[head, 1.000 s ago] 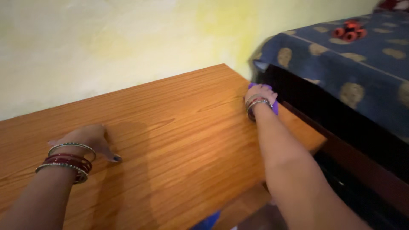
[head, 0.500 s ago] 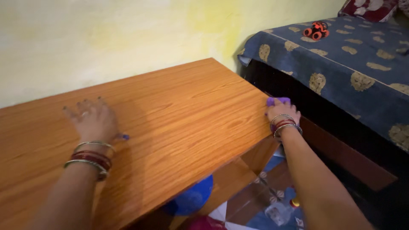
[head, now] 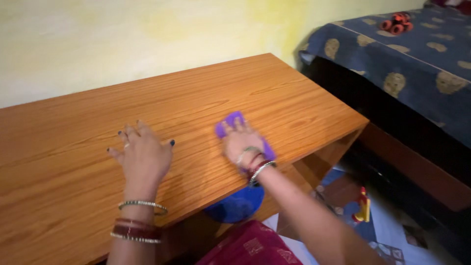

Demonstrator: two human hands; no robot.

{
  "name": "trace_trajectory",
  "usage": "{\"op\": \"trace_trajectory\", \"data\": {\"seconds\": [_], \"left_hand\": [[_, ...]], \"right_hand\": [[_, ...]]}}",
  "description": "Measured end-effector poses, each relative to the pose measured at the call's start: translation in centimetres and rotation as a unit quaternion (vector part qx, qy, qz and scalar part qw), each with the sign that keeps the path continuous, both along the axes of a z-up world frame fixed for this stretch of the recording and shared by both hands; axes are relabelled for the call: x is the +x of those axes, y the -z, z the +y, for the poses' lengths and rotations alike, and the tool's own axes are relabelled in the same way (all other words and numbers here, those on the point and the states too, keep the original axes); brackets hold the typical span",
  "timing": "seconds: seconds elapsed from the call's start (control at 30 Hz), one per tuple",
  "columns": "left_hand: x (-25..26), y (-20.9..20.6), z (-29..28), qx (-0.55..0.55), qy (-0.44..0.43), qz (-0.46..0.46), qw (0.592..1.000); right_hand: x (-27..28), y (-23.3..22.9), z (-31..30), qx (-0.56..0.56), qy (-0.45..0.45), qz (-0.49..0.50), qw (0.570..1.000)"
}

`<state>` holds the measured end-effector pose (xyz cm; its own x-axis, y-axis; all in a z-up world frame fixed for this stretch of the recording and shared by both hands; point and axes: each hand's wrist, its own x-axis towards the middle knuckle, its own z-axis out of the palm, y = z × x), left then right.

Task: The person wipes a wooden table surface with a purple cloth. They spray a cleaning solution onto the table and continue wiping the surface in broad strokes.

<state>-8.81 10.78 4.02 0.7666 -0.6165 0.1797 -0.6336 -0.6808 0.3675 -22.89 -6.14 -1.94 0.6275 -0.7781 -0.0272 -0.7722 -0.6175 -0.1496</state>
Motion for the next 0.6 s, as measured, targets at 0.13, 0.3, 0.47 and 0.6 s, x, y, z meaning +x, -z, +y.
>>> {"op": "trace_trajectory", "data": {"seconds": [0.13, 0.3, 0.47, 0.6], "left_hand": [[1.1, 1.3, 4.4, -0.026, -0.050, 0.013, 0.998], [3.9, 2.7, 9.5, -0.126, -0.061, -0.034, 0.990], [3.2, 2.7, 10.2, -0.186, -0.053, 0.039, 0.980], [0.1, 2.9, 7.2, -0.006, -0.099, 0.059, 0.993]], "right_hand": [[6.5, -1.5, 8.4, -0.012, -0.088, 0.009, 0.996], [13.5, -1.8, 16.8, 0.030, -0.201, -0.018, 0.979], [18.7, 0.4, 15.7, 0.503, -0.272, -0.244, 0.783], [16.3, -0.3, 6.7, 0.167, -0.301, -0.190, 0.920]]}}
